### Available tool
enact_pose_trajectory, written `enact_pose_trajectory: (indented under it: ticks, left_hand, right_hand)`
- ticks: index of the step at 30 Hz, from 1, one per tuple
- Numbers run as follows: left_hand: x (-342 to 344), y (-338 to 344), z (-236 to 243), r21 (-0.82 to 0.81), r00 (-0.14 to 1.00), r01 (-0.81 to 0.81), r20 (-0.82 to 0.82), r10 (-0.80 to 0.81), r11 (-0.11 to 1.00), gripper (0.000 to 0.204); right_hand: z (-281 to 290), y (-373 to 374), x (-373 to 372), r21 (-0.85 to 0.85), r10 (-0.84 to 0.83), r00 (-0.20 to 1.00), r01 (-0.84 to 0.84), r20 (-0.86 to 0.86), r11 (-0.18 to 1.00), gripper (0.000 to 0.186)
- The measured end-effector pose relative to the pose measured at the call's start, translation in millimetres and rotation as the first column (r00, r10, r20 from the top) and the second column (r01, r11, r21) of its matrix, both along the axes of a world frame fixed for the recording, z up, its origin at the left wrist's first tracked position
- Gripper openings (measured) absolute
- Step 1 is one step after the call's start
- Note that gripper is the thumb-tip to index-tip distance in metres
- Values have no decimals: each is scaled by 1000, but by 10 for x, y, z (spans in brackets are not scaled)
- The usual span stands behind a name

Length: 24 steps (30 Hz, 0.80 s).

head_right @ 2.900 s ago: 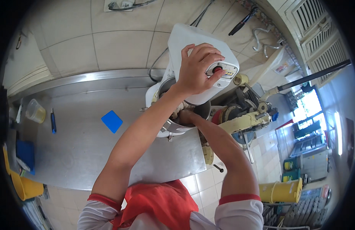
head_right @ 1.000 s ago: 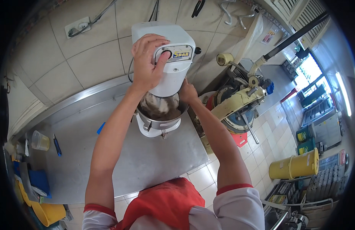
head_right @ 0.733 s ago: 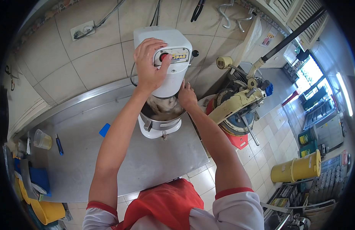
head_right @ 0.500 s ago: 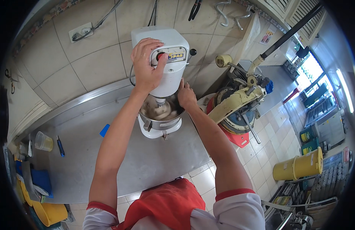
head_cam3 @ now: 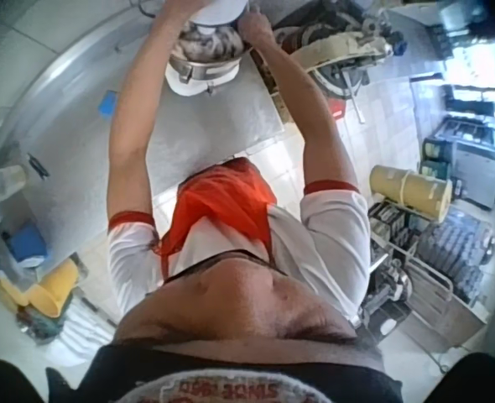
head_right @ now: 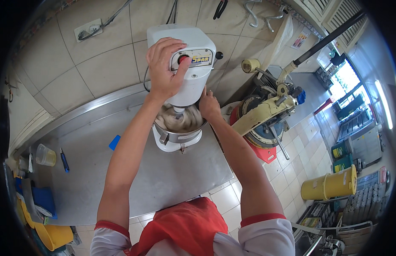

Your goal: The person mixes dough in a stand mixer, scrapes the bowl with a blue scraper, and then removes the dough from the bowl to place it on a metal counter.

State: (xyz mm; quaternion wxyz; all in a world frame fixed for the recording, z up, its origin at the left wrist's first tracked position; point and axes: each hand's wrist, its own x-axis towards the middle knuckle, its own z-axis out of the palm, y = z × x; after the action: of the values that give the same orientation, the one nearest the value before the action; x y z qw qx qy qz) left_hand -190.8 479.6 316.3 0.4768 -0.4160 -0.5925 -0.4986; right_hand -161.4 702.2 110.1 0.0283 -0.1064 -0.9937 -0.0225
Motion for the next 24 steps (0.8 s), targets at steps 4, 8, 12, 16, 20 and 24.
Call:
enact_pose_trajectory:
  ticks: [4,8,12,16,20,24]
  left_hand:
    - [-49,-1,-12,-1,1000,17,-15,-17,1000,31]
    - [-72,-6,-7,-11,999,38,-17,-38,999,31]
    - [-86,-19,-20,2,999,37,-27,-37,999,31]
    - [-89,-21,-12,-1,999,42,-25,-42,999,31]
    - [-104,-36,-23,-13,999,47,-15,-48,999,32]
    - [-106,-44,-25,-1,998,61,-11,-61,998,32]
  right_hand:
    - [17,-32,39,0,-21,1000,21,-2,1000,67]
    - [99,-60,89,126,112,989,-100,-98,987,65]
    - [190,-159,120,-25,-35,998,34,-59,999,61]
    - [272,-157,106,-59,-40,998,37,-50,998,55]
    - [345,-272,156,-87,-95,994,90,-50,992,51]
    - [429,-294,211,-96,-48,996,41,-74,995,43]
